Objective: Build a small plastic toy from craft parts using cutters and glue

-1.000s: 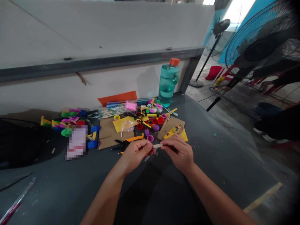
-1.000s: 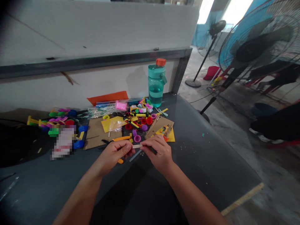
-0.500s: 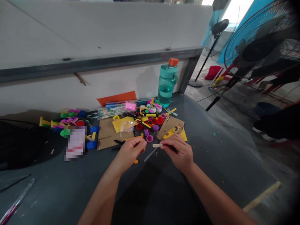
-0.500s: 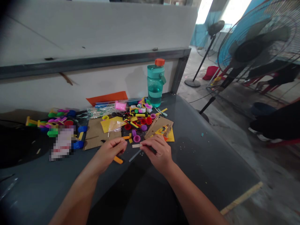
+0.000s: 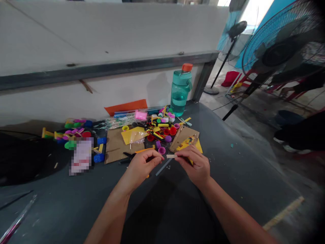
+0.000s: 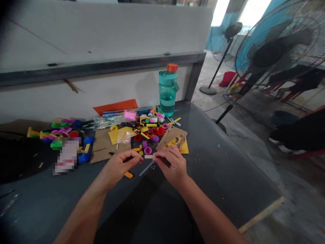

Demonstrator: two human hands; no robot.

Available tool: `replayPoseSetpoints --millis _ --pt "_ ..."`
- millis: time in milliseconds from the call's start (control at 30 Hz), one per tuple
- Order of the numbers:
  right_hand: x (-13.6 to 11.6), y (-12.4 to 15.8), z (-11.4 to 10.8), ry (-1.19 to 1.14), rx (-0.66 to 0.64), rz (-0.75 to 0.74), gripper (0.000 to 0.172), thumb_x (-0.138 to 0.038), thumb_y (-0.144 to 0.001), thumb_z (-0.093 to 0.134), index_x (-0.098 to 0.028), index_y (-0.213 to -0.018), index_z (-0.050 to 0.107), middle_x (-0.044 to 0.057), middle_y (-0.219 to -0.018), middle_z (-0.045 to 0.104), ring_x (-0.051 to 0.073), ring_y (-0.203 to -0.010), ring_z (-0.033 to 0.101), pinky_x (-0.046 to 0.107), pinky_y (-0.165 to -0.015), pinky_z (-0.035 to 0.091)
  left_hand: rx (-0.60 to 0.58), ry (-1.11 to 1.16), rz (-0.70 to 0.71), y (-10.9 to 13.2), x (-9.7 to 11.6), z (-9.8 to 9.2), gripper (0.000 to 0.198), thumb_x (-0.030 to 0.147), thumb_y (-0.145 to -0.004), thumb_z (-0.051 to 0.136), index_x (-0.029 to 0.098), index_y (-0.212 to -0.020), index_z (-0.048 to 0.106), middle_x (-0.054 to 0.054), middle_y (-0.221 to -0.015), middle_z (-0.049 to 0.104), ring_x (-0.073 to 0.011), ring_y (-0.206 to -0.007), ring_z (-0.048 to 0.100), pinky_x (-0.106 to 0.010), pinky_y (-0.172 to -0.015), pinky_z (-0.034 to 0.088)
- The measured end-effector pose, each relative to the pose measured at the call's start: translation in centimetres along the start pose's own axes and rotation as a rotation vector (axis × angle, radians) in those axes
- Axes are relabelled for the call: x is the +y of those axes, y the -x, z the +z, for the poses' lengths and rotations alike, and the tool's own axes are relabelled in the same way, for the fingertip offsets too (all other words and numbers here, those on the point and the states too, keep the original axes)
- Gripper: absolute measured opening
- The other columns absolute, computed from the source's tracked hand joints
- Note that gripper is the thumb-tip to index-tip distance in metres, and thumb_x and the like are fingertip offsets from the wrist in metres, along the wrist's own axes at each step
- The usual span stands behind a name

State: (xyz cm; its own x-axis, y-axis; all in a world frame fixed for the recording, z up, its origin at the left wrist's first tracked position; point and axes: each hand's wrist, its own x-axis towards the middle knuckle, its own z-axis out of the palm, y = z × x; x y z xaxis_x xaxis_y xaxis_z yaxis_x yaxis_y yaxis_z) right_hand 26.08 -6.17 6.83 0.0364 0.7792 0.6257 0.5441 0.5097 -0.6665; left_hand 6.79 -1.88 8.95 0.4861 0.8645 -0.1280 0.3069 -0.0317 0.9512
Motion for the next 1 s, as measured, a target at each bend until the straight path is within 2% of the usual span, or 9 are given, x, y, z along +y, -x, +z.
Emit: replayPoseSetpoints --millis 133,233,400,533,633,700,800,1000 --pt "-0.1 0.0 0.0 -0.004 0.011 -0.011 0.008 -0.016 -0.076 0.062 -0.02 -0.082 0.065 0.003 -0.073 0.066 0.016 -0.069 0.058 0.034 -0.069 0.047 0.101 0.061 -0.027 -0.1 -0.2 0.1 0.021 0.035 -0.072 0.061 0.016 -0.066 0.052 0.004 -0.062 0.049 -0.0091 -0.058 0.043 -0.02 -0.054 0.033" --pt "-0.2 0.1 0.0 0.002 0.011 -0.01 0.009 -0.016 -0.076 0.062 -0.02 -0.083 0.065 0.003 -0.072 0.066 0.016 -0.068 0.058 0.034 -0.068 0.047 0.148 0.04 -0.012 -0.2 -0.1 0.3 0.025 0.033 -0.075 0.055 0.017 -0.058 0.045 0.005 -0.055 0.042 -0.0082 -0.053 0.038 -0.02 -0.051 0.03" --pt "0.0 0.2 0.0 0.002 0.016 -0.019 0.009 -0.015 -0.076 0.063 -0.02 -0.083 0.065 0.003 -0.072 0.065 0.016 -0.069 0.058 0.033 -0.068 0.047 0.132 -0.122 -0.019 0.0 0.1 0.9 0.04 0.038 -0.083 0.041 0.017 -0.049 0.039 0.005 -0.046 0.037 -0.0084 -0.046 0.036 -0.021 -0.047 0.028" --pt "0.0 0.1 0.0 0.006 0.02 -0.028 0.009 -0.015 -0.076 0.063 -0.02 -0.082 0.065 0.003 -0.072 0.066 0.016 -0.068 0.058 0.033 -0.068 0.047 0.097 -0.19 -0.008 0.0 0.0 1.1 0.04 0.041 -0.083 0.043 0.017 -0.052 0.047 0.004 -0.047 0.043 -0.0089 -0.047 0.04 -0.021 -0.046 0.03" --pt "0.0 0.0 0.0 0.016 0.019 -0.028 0.008 -0.016 -0.076 0.063 -0.02 -0.082 0.065 0.003 -0.071 0.066 0.016 -0.067 0.058 0.033 -0.067 0.047 0.042 -0.064 -0.012 -0.2 0.0 1.0 0.025 0.037 -0.08 0.049 0.017 -0.071 0.061 0.001 -0.063 0.057 -0.0095 -0.053 0.046 -0.021 -0.05 0.037" --pt "-0.1 0.1 0.0 0.021 0.013 -0.025 0.008 -0.017 -0.076 0.063 -0.02 -0.082 0.065 0.003 -0.071 0.066 0.016 -0.067 0.058 0.033 -0.067 0.047 0.038 0.079 -0.037 -0.2 0.0 1.1 0.021 0.034 -0.079 0.052 0.018 -0.085 0.064 0.0 -0.072 0.06 -0.0093 -0.056 0.048 -0.021 -0.052 0.04" --pt "-0.1 0.1 0.0 0.017 0.004 -0.023 0.007 -0.017 -0.076 0.063 -0.02 -0.082 0.065 0.003 -0.072 0.065 0.016 -0.068 0.058 0.033 -0.067 0.047 0.036 0.248 -0.088 -0.3 0.1 1.4 0.024 0.037 -0.079 0.053 0.016 -0.08 0.063 -0.001 -0.069 0.059 -0.0083 -0.054 0.046 -0.02 -0.05 0.04" --pt "-0.2 0.1 0.1 0.0 -0.01 -0.031 0.007 -0.016 -0.076 0.063 -0.02 -0.082 0.065 0.003 -0.072 0.066 0.015 -0.068 0.059 0.032 -0.066 0.048 -0.056 0.5 -0.219 -0.2 0.2 2.4 0.027 0.039 -0.075 0.06 0.013 -0.069 0.06 0.0 -0.062 0.056 -0.0062 -0.05 0.045 -0.017 -0.043 0.036"
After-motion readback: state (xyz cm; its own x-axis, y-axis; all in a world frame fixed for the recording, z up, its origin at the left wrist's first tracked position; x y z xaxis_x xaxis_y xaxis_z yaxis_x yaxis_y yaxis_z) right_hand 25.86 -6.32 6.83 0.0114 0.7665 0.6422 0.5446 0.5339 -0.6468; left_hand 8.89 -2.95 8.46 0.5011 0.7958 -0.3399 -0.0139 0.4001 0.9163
